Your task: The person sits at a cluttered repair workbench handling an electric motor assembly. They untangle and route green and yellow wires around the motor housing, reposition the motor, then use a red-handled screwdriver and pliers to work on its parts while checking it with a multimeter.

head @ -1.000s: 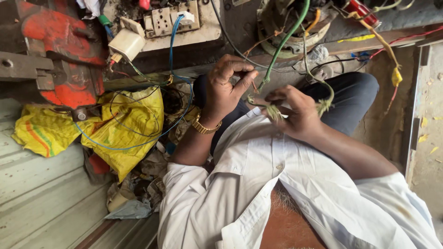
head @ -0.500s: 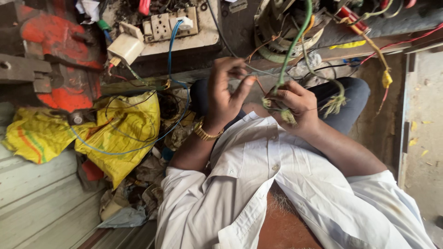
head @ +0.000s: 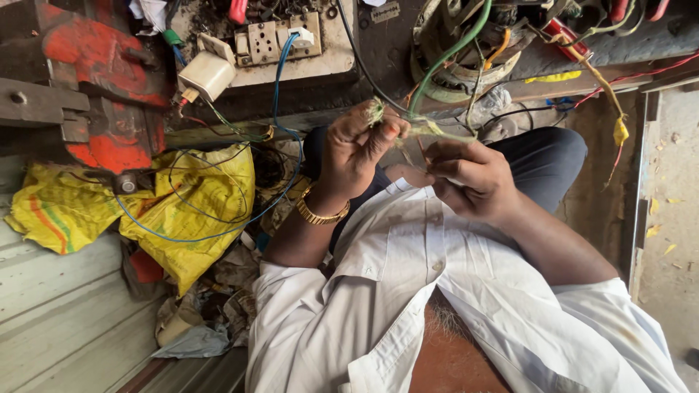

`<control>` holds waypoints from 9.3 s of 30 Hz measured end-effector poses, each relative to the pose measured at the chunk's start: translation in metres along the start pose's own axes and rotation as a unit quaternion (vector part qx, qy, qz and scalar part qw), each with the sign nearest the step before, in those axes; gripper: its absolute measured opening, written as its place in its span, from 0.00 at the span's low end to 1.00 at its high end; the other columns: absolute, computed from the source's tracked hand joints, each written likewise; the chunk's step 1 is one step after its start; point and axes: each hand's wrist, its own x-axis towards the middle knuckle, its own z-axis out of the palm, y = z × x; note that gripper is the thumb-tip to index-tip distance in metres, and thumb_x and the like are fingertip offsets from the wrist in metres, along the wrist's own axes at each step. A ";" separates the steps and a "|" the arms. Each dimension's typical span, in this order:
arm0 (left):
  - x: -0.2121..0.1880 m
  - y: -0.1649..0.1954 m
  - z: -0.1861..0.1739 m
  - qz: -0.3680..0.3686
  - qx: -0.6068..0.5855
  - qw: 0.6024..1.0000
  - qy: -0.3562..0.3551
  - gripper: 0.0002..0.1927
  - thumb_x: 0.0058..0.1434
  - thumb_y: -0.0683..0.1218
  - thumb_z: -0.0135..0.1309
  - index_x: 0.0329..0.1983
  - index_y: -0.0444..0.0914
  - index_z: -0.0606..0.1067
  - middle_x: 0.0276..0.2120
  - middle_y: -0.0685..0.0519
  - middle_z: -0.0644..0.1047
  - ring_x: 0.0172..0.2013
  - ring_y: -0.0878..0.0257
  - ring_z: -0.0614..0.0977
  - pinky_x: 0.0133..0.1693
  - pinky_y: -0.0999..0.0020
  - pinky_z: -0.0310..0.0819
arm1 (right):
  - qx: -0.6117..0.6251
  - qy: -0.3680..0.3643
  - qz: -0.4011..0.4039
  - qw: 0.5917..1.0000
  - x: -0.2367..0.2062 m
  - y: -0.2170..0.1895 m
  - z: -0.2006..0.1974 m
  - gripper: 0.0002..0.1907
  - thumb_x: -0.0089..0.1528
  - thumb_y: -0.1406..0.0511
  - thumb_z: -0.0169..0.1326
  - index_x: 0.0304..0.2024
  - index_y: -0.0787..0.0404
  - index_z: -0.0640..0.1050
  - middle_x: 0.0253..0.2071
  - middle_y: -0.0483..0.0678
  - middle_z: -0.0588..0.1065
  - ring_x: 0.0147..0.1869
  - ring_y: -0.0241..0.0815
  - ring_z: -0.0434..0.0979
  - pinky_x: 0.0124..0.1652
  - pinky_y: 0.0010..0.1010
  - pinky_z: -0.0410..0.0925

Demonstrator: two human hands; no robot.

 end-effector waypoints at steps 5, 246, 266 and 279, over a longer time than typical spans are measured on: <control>-0.001 -0.012 -0.004 -0.065 -0.031 0.997 0.034 0.12 0.74 0.50 0.54 0.43 0.36 0.78 0.36 0.55 0.80 0.32 0.75 0.75 0.39 0.74 0.73 | 0.020 -0.037 -0.009 0.999 0.000 0.003 -0.005 0.12 0.59 0.73 0.62 0.43 0.63 0.76 0.46 0.54 0.79 0.48 0.50 0.82 0.45 0.35 0.75; 0.094 -0.047 0.026 0.100 0.133 0.986 -0.022 0.45 0.68 0.45 0.63 0.79 0.34 0.49 0.73 0.44 0.62 0.71 0.55 0.69 0.71 0.61 0.66 | -0.224 0.085 0.088 0.967 0.077 0.045 -0.066 0.40 0.54 0.67 0.66 0.67 0.66 0.66 0.65 0.61 0.67 0.69 0.67 0.66 0.66 0.51 0.63; 0.096 -0.060 0.032 0.117 0.149 0.982 -0.007 0.42 0.70 0.48 0.61 0.79 0.37 0.51 0.72 0.43 0.64 0.69 0.55 0.71 0.70 0.60 0.68 | -0.234 0.081 0.075 0.966 0.062 0.063 -0.069 0.50 0.53 0.64 0.66 0.72 0.74 0.57 0.70 0.70 0.61 0.74 0.72 0.59 0.70 0.51 0.58; 0.098 -0.051 0.040 0.103 0.200 0.974 0.020 0.40 0.71 0.55 0.59 0.77 0.35 0.55 0.67 0.45 0.69 0.66 0.56 0.73 0.68 0.61 0.68 | -0.182 0.113 0.072 0.974 0.061 0.062 -0.076 0.43 0.59 0.65 0.62 0.73 0.71 0.60 0.70 0.67 0.64 0.76 0.67 0.63 0.73 0.47 0.59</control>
